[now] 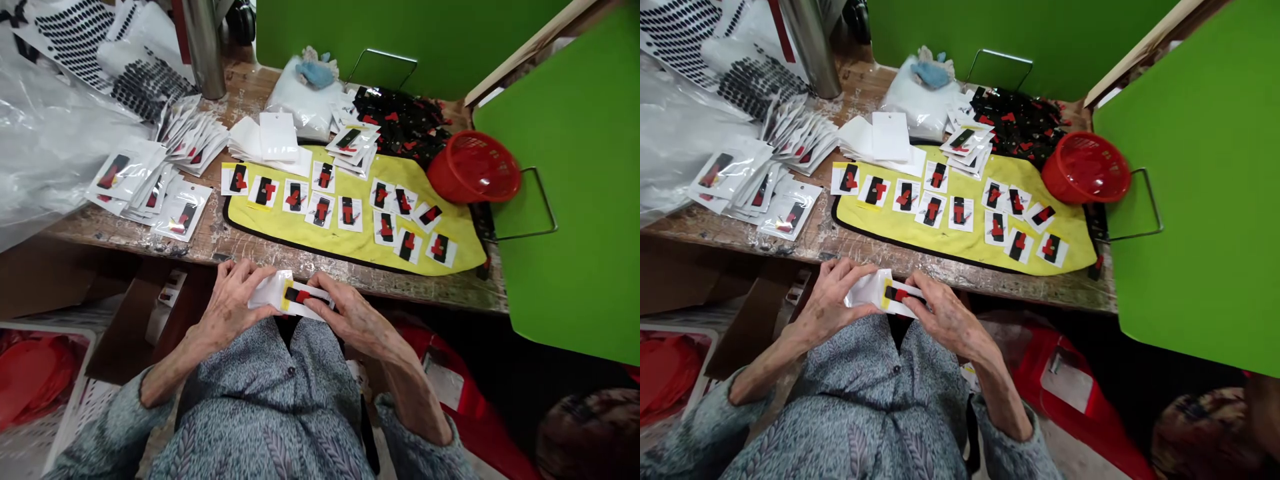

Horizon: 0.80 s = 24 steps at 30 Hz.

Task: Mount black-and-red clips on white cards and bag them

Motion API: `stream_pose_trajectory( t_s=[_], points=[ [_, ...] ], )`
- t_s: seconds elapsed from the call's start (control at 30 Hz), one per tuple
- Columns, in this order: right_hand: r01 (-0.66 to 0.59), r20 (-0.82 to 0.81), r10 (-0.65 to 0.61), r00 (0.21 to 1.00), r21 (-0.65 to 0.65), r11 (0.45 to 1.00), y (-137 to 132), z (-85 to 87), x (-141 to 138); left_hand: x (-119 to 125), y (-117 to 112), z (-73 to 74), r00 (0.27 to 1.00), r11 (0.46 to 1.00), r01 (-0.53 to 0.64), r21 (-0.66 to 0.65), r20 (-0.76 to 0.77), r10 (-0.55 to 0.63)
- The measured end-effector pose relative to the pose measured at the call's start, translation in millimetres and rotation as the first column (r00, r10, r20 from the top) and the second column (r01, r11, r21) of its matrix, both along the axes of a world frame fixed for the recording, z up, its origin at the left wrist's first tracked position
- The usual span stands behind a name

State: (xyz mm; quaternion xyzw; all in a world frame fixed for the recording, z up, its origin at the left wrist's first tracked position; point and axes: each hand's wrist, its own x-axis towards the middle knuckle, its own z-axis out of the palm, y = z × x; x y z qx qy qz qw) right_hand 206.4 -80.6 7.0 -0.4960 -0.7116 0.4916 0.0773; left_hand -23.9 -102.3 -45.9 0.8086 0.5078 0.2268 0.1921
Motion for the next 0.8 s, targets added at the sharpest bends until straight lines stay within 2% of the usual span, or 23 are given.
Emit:
stream_pose_trajectory(
  t_s=[0.1, 0.23, 0.37, 0.5, 0.57, 0.7, 0.8],
  points=[
    [-0.071, -0.001, 0.071, 0.997, -0.042, 0.997, 3.9, -2.3, -4.9, 2.8, -1.0, -1.6, 0.999, 0.999, 0.052, 0.014, -0.017, -0.052],
    [-0.045, -0.017, 0.044, 0.999, -0.052, 0.998, 4.6, -9.2, -20.4, 7.6, -2.7, -5.0, 0.997, 0.997, 0.072, -0.005, -0.009, -0.072],
    [0.045, -0.14, -0.054, 0.989, -0.068, 0.997, 5.9, -13.0, -21.6, 6.8, -3.6, -7.0, 0.999, 0.999, 0.022, -0.043, 0.024, -0.021],
    [0.181, -0.278, -0.246, 0.928, -0.241, 0.954, 6.9, -10.8, -8.5, 4.9, -3.2, -6.9, 0.998, 0.998, 0.002, -0.056, 0.058, 0.002],
    [0.212, -0.255, -0.271, 0.928, -0.235, 0.949, 5.3, -11.1, -6.2, 5.8, -3.0, -6.9, 0.997, 0.999, -0.01, -0.044, 0.07, 0.013],
    [0.209, -0.19, -0.231, 0.954, -0.126, 0.97, -0.2, -21.4, -17.1, 9.7, -4.7, -7.7, 0.996, 1.0, 0.005, -0.015, 0.084, -0.003],
    [0.296, -0.245, -0.338, 0.909, -0.192, 0.936, -1.7, -33.6, -28.1, 10.2, -6.4, -5.9, 0.997, 1.0, -0.013, -0.005, 0.08, 0.013]
  ],
)
